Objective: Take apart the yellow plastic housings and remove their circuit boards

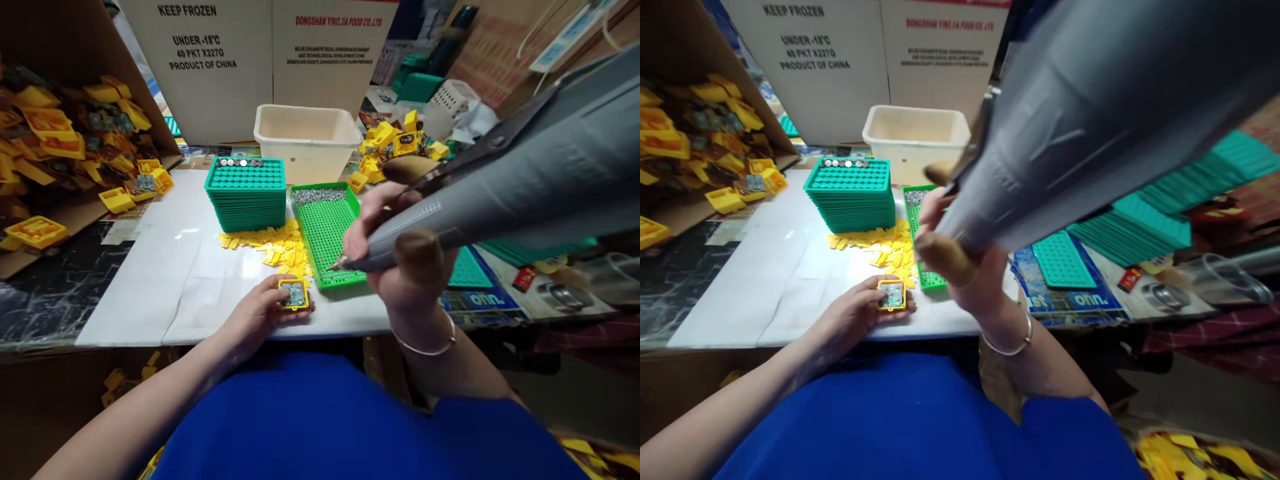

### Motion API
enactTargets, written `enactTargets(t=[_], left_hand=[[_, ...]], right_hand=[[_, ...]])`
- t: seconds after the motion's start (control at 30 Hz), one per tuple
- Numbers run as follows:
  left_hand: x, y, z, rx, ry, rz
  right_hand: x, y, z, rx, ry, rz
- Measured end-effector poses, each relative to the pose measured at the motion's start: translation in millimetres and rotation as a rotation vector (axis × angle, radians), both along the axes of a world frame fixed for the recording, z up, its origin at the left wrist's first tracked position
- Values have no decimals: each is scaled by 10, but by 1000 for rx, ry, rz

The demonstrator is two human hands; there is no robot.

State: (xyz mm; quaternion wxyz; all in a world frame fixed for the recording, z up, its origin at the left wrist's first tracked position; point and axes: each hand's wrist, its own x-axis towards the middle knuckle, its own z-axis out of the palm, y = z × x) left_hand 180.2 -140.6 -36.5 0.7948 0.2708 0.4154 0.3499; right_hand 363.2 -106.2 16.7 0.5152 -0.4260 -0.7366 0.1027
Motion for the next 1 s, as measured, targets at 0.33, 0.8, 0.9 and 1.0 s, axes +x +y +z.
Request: enactTargets(t=[0.33, 0.8, 0.9, 1.0], left_hand=[[-350, -15, 93, 147, 140, 137], [-415, 23, -78, 240, 152, 146], [-436, 15, -108, 255, 141, 125], [-449, 5, -143, 263, 130, 116]], right_hand=[[-6, -92, 89, 668, -130, -80], [-838, 1594, 240, -267, -674, -73], [-848, 1612, 213, -239, -700, -45], [-881, 1621, 209, -233, -725, -47]])
